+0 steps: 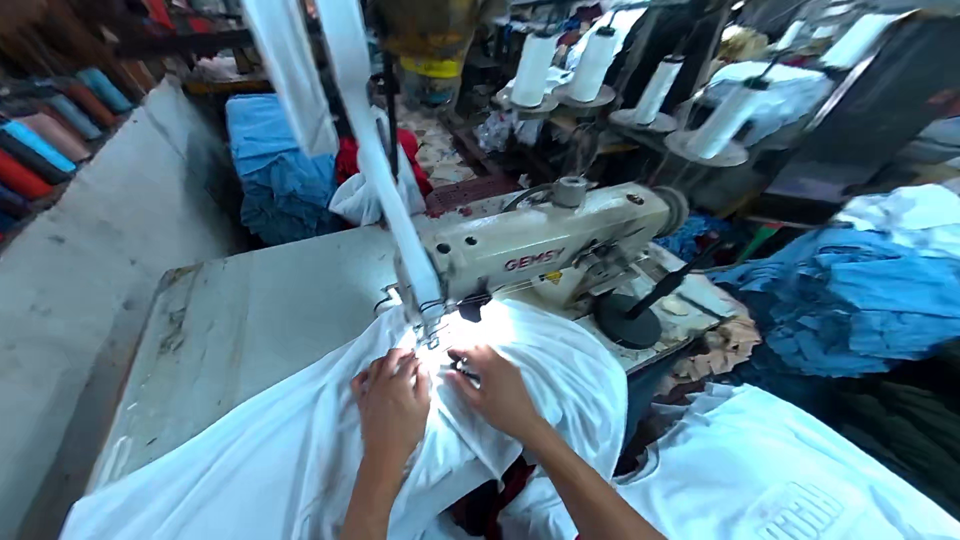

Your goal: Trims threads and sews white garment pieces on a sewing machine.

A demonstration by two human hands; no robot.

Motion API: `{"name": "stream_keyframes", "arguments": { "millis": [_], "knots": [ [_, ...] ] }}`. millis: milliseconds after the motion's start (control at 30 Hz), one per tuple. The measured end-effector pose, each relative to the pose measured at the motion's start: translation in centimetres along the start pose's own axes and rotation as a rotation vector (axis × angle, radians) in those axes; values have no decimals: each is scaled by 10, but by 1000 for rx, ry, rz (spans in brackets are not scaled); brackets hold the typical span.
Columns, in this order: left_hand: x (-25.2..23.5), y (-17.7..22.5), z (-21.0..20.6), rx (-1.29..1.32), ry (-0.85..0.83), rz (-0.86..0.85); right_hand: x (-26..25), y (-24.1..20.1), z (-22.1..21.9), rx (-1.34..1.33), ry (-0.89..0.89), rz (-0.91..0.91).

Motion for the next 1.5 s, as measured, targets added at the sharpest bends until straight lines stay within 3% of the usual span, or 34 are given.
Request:
{"name": "stream_keyframes", "arguments": {
  "millis": [200,500,667,900,1033,1333,1500],
  "knots": [
    [-25,18,-1,1,-66,99,6,6,16,-217,65,-7],
    [-8,6,-1,100,134,73,10,-15,3,124,146,155],
    [-7,8,0,98,175,63,3,-21,4,119,54,125],
    [-7,13,4,30,201,56,5,-23,1,122,241,231],
    [-8,18,7,-26,219,24,4,-26,-2,116,249,267],
    [-7,12,4,-14,233,51,4,-17,5,38,211,171],
    [-8,14,2,21,224,6,2,-8,9,-4,171,22]
  ]
}}
Point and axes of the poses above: each hand's wrist, its own x-axis away from the middle knuckle, its own z-axis out of the back of the hand, y = z × x, the point moved 8 cm from there along -x, towards the middle knuckle, and after that the axes turned 13 degrees about -z, right-handed, at the moved point
